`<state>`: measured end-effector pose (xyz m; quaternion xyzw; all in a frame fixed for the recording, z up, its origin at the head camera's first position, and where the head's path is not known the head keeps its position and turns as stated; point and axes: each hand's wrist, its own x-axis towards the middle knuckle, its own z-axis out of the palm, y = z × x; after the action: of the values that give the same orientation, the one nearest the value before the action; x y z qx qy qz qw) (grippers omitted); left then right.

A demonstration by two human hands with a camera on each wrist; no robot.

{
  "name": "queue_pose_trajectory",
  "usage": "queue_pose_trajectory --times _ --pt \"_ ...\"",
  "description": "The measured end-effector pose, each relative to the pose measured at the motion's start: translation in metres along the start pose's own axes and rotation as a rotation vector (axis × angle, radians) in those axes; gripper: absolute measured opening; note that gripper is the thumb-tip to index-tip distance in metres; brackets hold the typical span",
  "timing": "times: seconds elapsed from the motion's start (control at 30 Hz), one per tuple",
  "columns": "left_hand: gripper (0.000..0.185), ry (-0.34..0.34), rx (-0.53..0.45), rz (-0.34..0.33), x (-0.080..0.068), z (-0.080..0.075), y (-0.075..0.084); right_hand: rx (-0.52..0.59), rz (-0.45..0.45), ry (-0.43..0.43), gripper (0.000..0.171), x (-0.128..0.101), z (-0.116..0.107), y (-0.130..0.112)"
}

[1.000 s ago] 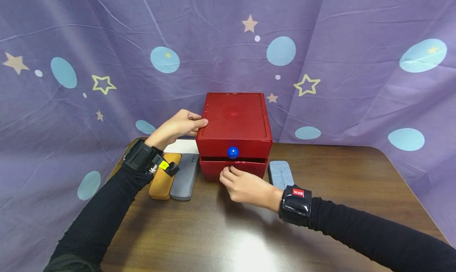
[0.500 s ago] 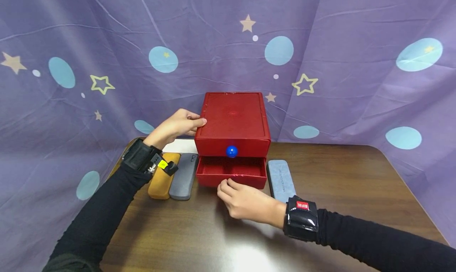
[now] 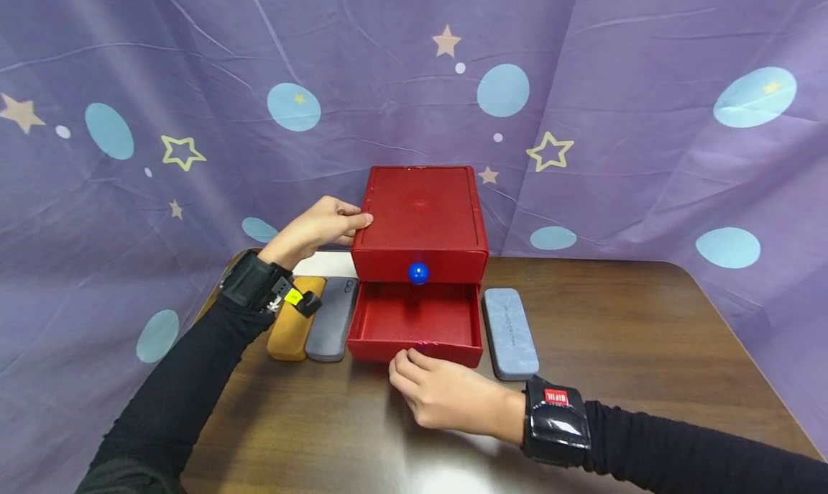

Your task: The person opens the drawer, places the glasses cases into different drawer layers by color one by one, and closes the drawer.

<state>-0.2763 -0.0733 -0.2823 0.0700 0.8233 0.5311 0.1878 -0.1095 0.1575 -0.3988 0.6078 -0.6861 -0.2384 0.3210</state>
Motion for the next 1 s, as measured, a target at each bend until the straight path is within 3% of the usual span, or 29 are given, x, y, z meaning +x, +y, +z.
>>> queue_pose_trajectory --times 0.5,0.77,1.0 --pt "0.042 0.002 0.014 0.011 0.000 0.000 -0.002 0.088 0.002 0.022 0.061 -0.004 -0.014 -0.017" --pt "0.043 0.004 0.001 -0.004 0.000 0.000 -0.002 0.055 0.002 0.095 0.059 -0.004 -0.014 -0.022" --pt "0.044 0.011 0.008 -0.002 0.001 0.000 -0.001 0.072 0.007 0.088 0.058 -0.005 -0.018 -0.025"
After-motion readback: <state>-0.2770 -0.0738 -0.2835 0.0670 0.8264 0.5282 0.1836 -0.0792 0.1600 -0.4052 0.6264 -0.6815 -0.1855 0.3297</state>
